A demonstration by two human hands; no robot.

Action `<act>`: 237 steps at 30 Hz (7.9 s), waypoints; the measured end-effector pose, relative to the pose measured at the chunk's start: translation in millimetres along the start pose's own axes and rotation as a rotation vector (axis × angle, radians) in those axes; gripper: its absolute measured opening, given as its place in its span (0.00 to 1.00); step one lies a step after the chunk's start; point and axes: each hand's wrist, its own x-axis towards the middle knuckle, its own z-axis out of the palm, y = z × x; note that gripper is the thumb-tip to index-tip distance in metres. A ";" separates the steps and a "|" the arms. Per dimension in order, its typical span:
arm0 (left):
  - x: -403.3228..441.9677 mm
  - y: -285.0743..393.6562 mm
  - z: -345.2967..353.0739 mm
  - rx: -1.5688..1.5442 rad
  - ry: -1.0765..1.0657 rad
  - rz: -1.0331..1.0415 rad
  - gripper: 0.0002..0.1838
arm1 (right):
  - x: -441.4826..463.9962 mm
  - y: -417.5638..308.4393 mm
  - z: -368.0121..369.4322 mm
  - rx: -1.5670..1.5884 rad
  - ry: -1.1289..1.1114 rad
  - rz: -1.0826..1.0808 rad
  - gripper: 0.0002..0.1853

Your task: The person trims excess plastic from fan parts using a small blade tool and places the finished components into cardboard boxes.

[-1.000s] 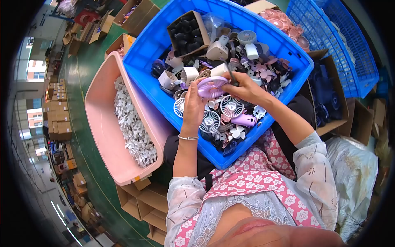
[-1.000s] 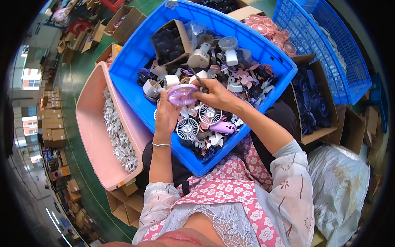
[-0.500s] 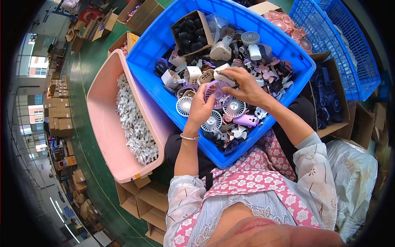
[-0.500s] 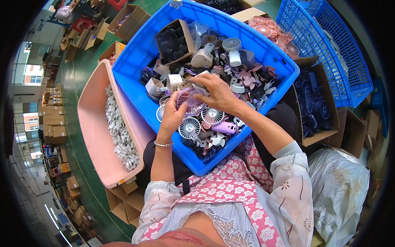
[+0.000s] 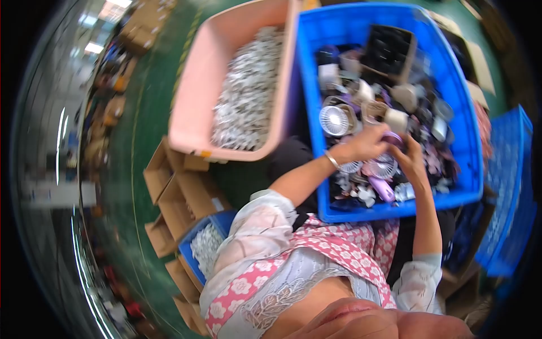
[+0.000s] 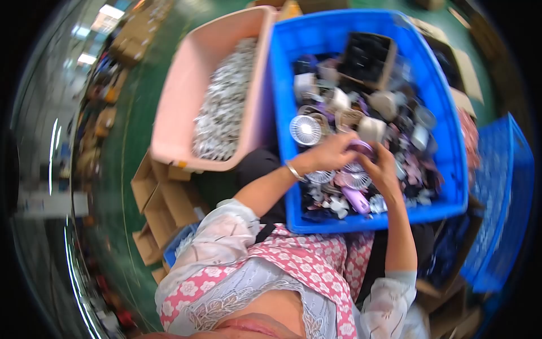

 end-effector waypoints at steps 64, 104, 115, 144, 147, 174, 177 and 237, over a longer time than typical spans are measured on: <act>-14.0 -25.0 47.2 -0.052 0.179 -0.034 0.11 | -10.8 10.7 8.1 -0.267 0.027 0.015 0.14; -8.8 -3.1 11.6 -0.002 -0.025 -0.079 0.13 | -3.7 -11.5 -4.9 0.052 -0.140 0.105 0.08; -13.4 -7.9 31.8 0.055 0.121 -0.052 0.10 | -8.6 -5.4 11.1 -0.285 0.023 0.041 0.09; 4.6 6.7 13.2 -0.024 -0.038 -0.038 0.10 | -3.9 -1.9 -2.2 -0.129 0.132 -0.171 0.16; 3.1 -1.4 18.5 0.051 -0.031 -0.023 0.12 | -6.2 -0.8 -0.2 -0.190 0.121 -0.171 0.13; 7.5 -7.5 -5.8 -0.720 0.131 -0.247 0.13 | -6.6 -11.0 -16.5 0.404 0.205 0.219 0.21; 7.7 -2.3 -24.1 -1.003 0.253 -0.198 0.15 | -4.0 3.1 -25.0 0.694 0.243 0.419 0.23; -12.4 -15.5 5.1 0.293 0.012 -0.210 0.18 | -31.5 -4.0 16.2 -0.333 -0.147 -0.145 0.25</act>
